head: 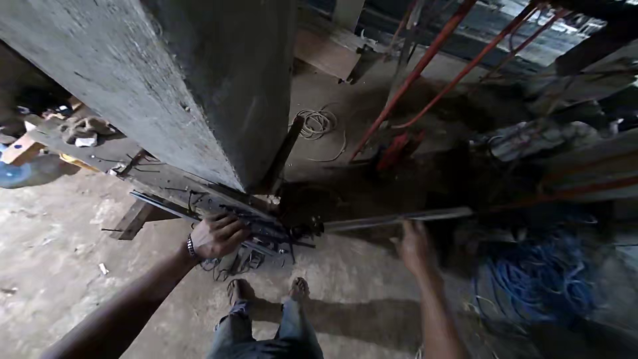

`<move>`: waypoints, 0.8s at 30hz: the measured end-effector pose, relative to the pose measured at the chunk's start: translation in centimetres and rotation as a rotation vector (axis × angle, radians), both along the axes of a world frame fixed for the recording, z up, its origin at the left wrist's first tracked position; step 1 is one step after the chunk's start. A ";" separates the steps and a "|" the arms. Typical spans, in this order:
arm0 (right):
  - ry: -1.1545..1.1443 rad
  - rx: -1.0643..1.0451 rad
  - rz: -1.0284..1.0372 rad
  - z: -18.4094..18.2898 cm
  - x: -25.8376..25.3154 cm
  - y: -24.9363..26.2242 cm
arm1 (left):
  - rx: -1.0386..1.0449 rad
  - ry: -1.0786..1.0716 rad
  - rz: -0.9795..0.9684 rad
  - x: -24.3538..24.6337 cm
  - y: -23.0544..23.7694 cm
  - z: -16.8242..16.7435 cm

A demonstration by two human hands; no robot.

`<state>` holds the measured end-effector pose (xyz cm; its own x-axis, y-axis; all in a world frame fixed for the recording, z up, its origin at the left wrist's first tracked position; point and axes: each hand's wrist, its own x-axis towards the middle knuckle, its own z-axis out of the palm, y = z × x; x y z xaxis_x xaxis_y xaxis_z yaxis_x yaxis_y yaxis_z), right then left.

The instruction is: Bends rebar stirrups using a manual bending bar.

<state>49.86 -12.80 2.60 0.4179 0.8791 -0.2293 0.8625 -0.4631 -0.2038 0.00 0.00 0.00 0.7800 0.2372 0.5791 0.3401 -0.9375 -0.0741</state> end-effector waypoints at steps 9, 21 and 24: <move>1.335 0.444 0.111 -2.8 -29.5 -6.9 | -0.924 -0.086 0.209 -2.1 -5.4 5.7; 1.192 0.582 -0.646 -7.4 -36.6 -0.3 | -1.397 -0.362 0.788 -1.8 -1.8 -4.1; 1.169 0.601 -0.665 -7.4 -36.5 0.8 | -1.316 -0.352 0.847 -1.2 -0.9 -4.3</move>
